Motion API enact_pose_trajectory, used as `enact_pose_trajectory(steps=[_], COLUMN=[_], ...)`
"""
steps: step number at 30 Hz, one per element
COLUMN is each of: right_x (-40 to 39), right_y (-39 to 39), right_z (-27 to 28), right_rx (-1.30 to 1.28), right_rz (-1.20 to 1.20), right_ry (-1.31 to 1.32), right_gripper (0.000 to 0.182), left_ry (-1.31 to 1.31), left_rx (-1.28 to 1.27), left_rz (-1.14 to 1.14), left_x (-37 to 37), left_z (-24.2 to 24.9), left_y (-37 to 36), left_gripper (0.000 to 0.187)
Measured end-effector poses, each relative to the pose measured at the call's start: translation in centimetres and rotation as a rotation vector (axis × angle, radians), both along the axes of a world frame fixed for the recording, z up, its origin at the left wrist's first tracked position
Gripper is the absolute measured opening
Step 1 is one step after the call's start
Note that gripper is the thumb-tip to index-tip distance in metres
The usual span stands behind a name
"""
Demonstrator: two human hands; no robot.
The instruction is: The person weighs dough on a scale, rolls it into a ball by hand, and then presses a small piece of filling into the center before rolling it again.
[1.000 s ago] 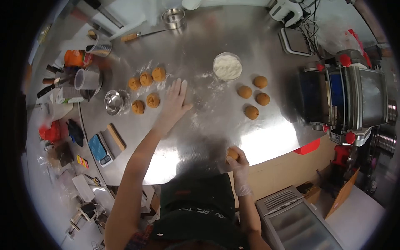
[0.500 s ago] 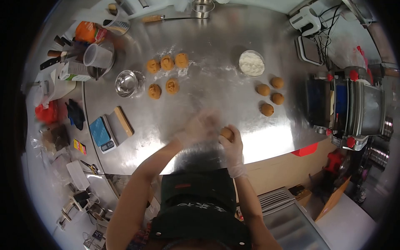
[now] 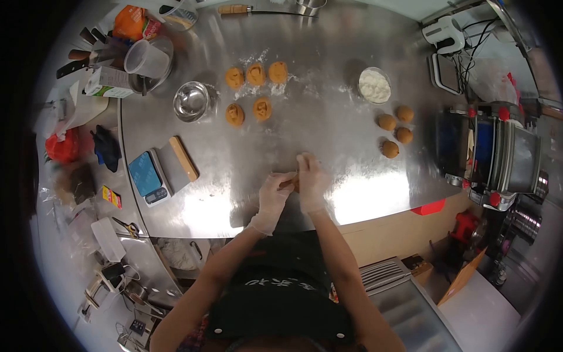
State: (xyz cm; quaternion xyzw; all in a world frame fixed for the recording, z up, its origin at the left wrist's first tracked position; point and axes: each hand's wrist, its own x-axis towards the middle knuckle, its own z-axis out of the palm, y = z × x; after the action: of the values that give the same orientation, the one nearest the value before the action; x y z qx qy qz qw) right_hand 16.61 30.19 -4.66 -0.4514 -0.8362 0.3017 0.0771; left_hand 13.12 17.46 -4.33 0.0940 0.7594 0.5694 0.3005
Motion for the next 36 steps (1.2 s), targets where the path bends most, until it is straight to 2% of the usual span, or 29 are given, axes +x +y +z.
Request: enact_pose_trajectory(steps=[2, 3, 6, 12, 15, 18, 20, 23, 24, 25, 26, 28, 29, 32, 34, 35, 36], right_x=[-1.5, -2.0, -2.6, -2.7, -3.2, -4.0, -3.1, -2.0, -2.0, -2.4, -2.1, -2.7, -2.4, -1.1, -0.7, -0.6, -0.9], right_y=[-1.6, -1.9, -1.3, -1.0, -2.4, -2.1, -0.6, 0.5, 0.9, 0.8, 0.8, 0.7, 0.4, -0.6, -0.9, -0.8, -0.5], right_z=[-0.3, -0.8, -1.3, -1.7, -1.4, 0.1, -1.6, -1.6, -1.4, -2.2, -2.2, 0.4, 0.5, 0.2, -0.8, -1.2, -1.2], right_rx=[0.223, 0.321, 0.483, 0.298, 0.532, 0.445, 0.252, 0.024, -0.031, 0.139, 0.028, -0.194, -0.082, 0.215, 0.359, 0.332, 0.309], right_rz=[0.059, 0.033, 0.072, 0.085, 0.24, 0.268, 0.2, -0.007, -0.102, -0.073, -0.088, -0.12, -0.09, 0.014, 0.109, 0.13, 0.15], right_ry=[-0.03, 0.043, 0.045, -0.037, -0.143, -0.138, 0.009, 0.061, 0.056, 0.061, 0.051, 0.032, 0.02, 0.01, 0.045, -0.013, -0.07], right_gripper=[0.02, 0.016, 0.009, 0.02, 0.015, 0.019, 0.021, 0.023, 0.024, 0.028, 0.027, 0.026, 0.024, 0.02, 0.019, 0.02, 0.02], left_ry=[0.059, 0.037, 0.004, -0.008, 0.038, 0.117, 0.212, 0.322, 0.332, 0.345, 0.354, 0.343, 0.339, 0.73, 0.849, 0.911, 0.828], left_rx=[-0.081, -0.074, -0.06, -0.073, -0.213, -0.31, -0.29, -0.407, -0.396, -0.383, -0.372, -0.523, -0.596, -0.153, -0.16, -0.163, -0.201], left_rz=[0.001, 0.015, 0.048, 0.092, 0.077, 0.044, 0.026, -0.165, -0.214, -0.261, -0.31, -0.678, -0.858, -0.579, -0.548, -0.53, -0.566], left_x=[0.1, -0.1, -0.3, -0.6, -0.3, 0.1, -1.3, -2.8, -2.8, -3.0, -3.0, -3.5, -4.0, -0.5, 0.0, 0.2, 0.1], left_z=[-0.2, -0.1, 0.1, -0.5, -1.2, -1.7, -1.4, 1.6, 1.3, 0.9, 0.6, 1.5, 1.8, -1.7, -2.5, -2.9, -2.8], left_y=[0.0, -0.2, -0.5, -0.8, -0.9, -1.3, -0.1, 1.6, 1.9, 2.3, 2.5, 2.7, 2.8, -0.6, -1.2, -1.5, -1.4], left_gripper=[0.039, 0.04, 0.041, 0.034, 0.027, 0.025, 0.025, 0.031, 0.033, 0.035, 0.037, 0.036, 0.036, 0.029, 0.029, 0.029, 0.031])
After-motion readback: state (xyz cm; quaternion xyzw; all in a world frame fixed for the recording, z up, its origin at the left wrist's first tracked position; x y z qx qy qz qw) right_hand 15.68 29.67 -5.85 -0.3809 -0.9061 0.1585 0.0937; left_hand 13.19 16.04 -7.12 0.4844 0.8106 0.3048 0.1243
